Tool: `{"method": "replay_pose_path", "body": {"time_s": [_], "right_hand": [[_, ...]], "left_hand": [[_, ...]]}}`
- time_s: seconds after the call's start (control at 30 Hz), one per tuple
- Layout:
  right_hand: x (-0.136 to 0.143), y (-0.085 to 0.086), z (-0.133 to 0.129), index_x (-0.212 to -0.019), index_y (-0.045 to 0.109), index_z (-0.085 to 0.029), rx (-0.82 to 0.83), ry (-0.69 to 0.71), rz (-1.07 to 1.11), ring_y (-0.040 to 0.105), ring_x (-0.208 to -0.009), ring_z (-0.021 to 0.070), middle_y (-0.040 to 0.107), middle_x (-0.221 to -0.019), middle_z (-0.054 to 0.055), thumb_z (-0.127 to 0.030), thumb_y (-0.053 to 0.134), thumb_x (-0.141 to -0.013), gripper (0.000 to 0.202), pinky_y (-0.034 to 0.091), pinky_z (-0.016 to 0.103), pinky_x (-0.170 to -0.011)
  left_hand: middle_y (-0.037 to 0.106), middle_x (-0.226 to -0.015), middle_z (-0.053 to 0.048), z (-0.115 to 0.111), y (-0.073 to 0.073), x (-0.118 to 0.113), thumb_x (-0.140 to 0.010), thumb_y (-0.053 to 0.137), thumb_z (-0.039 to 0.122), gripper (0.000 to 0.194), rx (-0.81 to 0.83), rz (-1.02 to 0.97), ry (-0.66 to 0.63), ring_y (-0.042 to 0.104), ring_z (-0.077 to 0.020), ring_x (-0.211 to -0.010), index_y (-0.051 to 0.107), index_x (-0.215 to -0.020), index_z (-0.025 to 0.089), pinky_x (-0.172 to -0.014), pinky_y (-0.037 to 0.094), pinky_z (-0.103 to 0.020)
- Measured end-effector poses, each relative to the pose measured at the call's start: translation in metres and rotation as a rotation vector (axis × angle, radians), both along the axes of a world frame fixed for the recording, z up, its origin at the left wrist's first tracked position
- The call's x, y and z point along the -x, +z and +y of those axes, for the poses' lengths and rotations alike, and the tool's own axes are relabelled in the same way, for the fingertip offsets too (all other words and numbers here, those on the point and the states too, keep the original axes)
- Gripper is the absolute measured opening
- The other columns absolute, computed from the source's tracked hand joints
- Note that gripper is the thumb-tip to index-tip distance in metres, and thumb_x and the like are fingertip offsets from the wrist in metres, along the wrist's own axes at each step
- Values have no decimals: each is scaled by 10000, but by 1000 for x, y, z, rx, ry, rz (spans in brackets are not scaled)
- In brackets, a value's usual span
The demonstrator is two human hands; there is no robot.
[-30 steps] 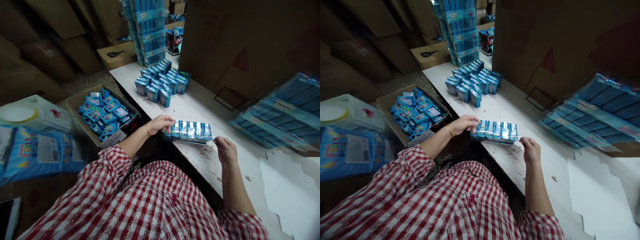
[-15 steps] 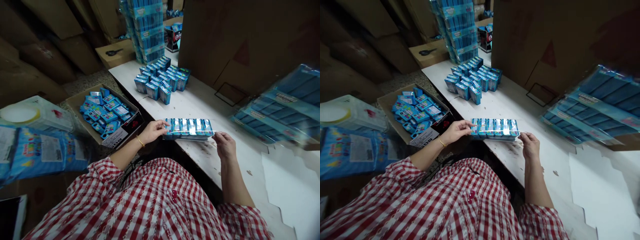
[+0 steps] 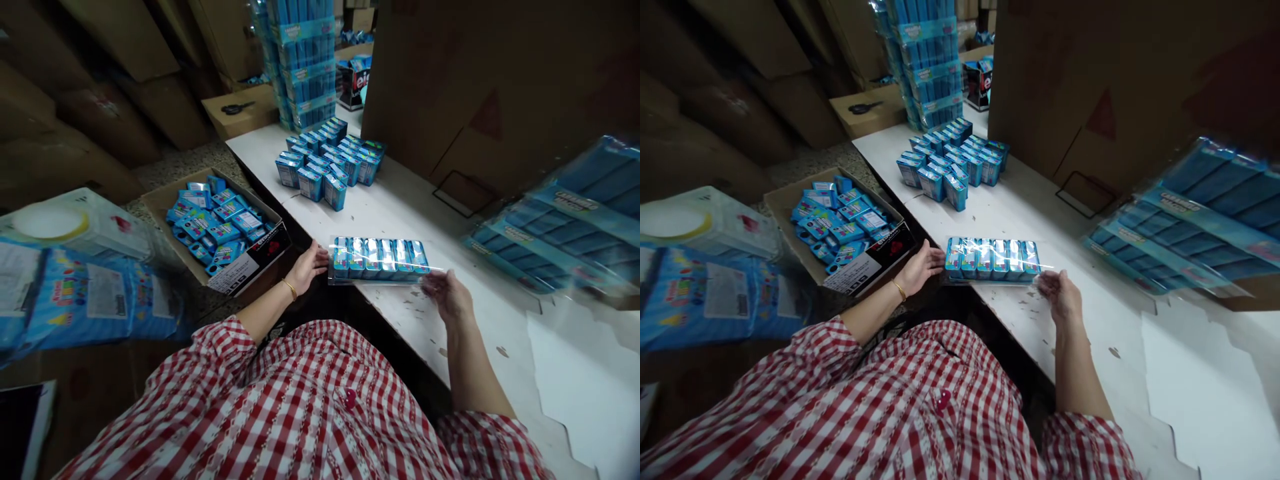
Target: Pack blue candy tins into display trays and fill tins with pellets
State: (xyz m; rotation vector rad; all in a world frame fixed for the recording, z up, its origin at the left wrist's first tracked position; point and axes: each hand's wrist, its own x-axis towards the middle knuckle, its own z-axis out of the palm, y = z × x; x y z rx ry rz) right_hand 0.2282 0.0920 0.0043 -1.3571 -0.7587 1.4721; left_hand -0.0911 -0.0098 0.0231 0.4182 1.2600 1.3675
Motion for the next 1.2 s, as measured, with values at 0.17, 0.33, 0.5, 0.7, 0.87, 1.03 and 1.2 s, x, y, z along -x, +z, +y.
{"method": "replay_pose_path", "body": {"time_s": [0.17, 0.33, 0.5, 0.7, 0.87, 1.03, 1.2], "right_hand": [[-3, -13, -6, -734, 655, -153, 12, 161, -48, 643, -658, 129, 688, -729, 64, -596, 557, -734, 454, 516, 210, -581], [-4, -10, -11, -718, 671, -162, -24, 206, -111, 636, -652, 154, 691, -730, 67, -726, 552, -625, 584, 504, 247, -602], [-13, -6, -26, -747, 700, -160, -104, 269, -233, 637, -707, 191, 695, -713, 77, -741, 453, -686, 634, 480, 310, -751], [-27, -5, -34, -727, 705, -174, -127, 176, -319, 620, -786, 189, 702, -784, 63, -694, 502, -690, 559, 441, 298, -794], [-21, 17, -17, -702, 697, -178, -141, 39, -335, 591, -700, 156, 672, -675, 31, -560, 676, -598, 396, 431, 274, -695], [-3, 54, -8, -525, 640, -194, -202, 42, -341, 508, -568, 120, 596, -516, -21, -407, 770, -472, 255, 407, 265, -626], [-4, 84, -2, -484, 606, -200, -279, 52, -297, 505, -551, 116, 583, -494, -34, -380, 752, -502, 232, 413, 265, -612]], "left_hand": [[582, -782, -11, -1, -8, -8, -588, 679, 610, 499, -53, -83, -151, 548, -129, -761, 563, -757, 156, -764, 434, -289], [577, -730, 15, 2, 2, -13, -574, 769, 401, 347, -57, -25, -208, 534, -105, -741, 556, -671, 145, -763, 419, -270], [541, -654, 26, 25, 9, -15, -528, 782, 410, 370, -75, 50, -211, 497, -83, -678, 546, -604, 135, -720, 412, -236], [518, -617, 37, 46, 7, -15, -474, 811, 395, 404, -54, -25, -315, 493, -80, -619, 532, -613, 139, -698, 428, -266], [586, -752, -10, 49, 10, -12, -566, 751, 439, 363, -73, 78, -259, 529, -114, -720, 585, -700, 145, -672, 410, -258], [586, -675, -8, 55, 28, -12, -519, 754, 452, 363, -72, 297, -184, 493, -104, -645, 625, -660, 143, -572, 335, -218], [583, -593, -3, 76, 59, -19, -475, 771, 397, 325, -152, 350, -175, 459, -80, -563, 620, -587, 132, -542, 320, -212]]}}
